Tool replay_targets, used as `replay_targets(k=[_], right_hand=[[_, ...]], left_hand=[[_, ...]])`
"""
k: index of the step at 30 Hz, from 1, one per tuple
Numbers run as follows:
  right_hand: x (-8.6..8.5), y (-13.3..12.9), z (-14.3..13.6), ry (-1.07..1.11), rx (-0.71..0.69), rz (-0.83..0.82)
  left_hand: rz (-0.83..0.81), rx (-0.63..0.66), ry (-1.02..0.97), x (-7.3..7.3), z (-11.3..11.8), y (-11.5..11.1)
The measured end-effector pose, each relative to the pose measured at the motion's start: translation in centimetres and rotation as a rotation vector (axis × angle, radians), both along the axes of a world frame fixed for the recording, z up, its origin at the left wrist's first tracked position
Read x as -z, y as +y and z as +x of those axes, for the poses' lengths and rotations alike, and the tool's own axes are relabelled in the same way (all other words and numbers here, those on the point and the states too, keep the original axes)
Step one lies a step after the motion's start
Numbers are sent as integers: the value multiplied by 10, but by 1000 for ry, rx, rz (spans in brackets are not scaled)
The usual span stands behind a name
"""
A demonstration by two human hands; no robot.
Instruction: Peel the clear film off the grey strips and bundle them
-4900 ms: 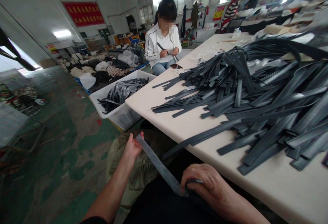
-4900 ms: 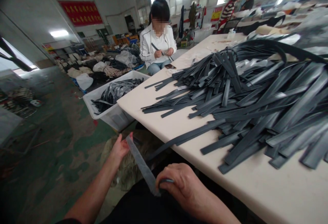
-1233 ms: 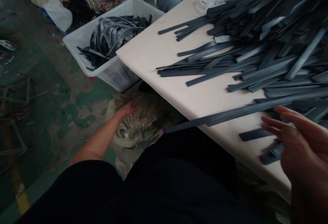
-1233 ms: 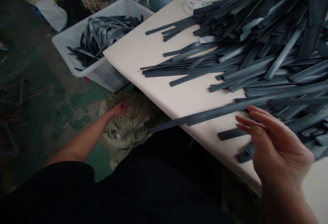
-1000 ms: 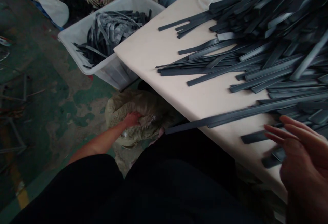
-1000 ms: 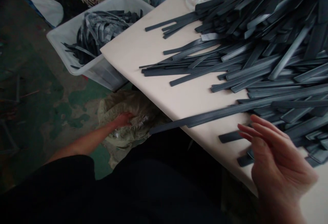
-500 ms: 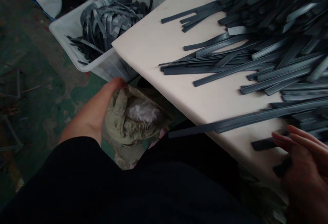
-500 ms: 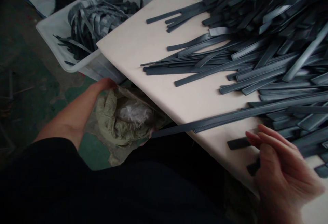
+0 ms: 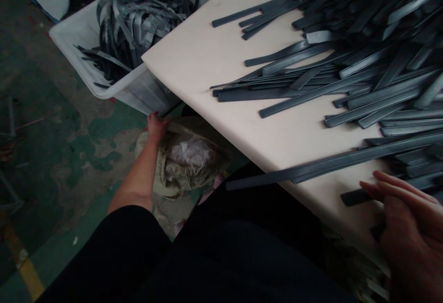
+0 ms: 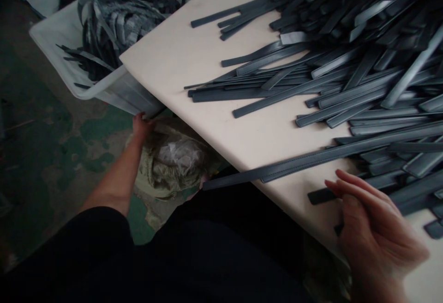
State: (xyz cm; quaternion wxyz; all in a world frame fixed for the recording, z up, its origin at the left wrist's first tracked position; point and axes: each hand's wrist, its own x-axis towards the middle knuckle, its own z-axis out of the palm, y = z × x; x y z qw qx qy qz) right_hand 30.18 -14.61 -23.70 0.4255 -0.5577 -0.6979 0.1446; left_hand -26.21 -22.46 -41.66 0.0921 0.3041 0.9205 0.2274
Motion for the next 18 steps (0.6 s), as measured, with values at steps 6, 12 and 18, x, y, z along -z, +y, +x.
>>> replay_targets(k=[6, 12, 18], right_hand=[[-1, -2, 0, -5, 1, -7], [-2, -1, 1, -46, -24, -2], [-5, -2, -1, -85, -36, -11]], left_hand=[[21, 127, 32, 32, 85, -27], [-243, 460, -190, 72, 166, -59], [-426, 219, -65, 75, 124, -53]])
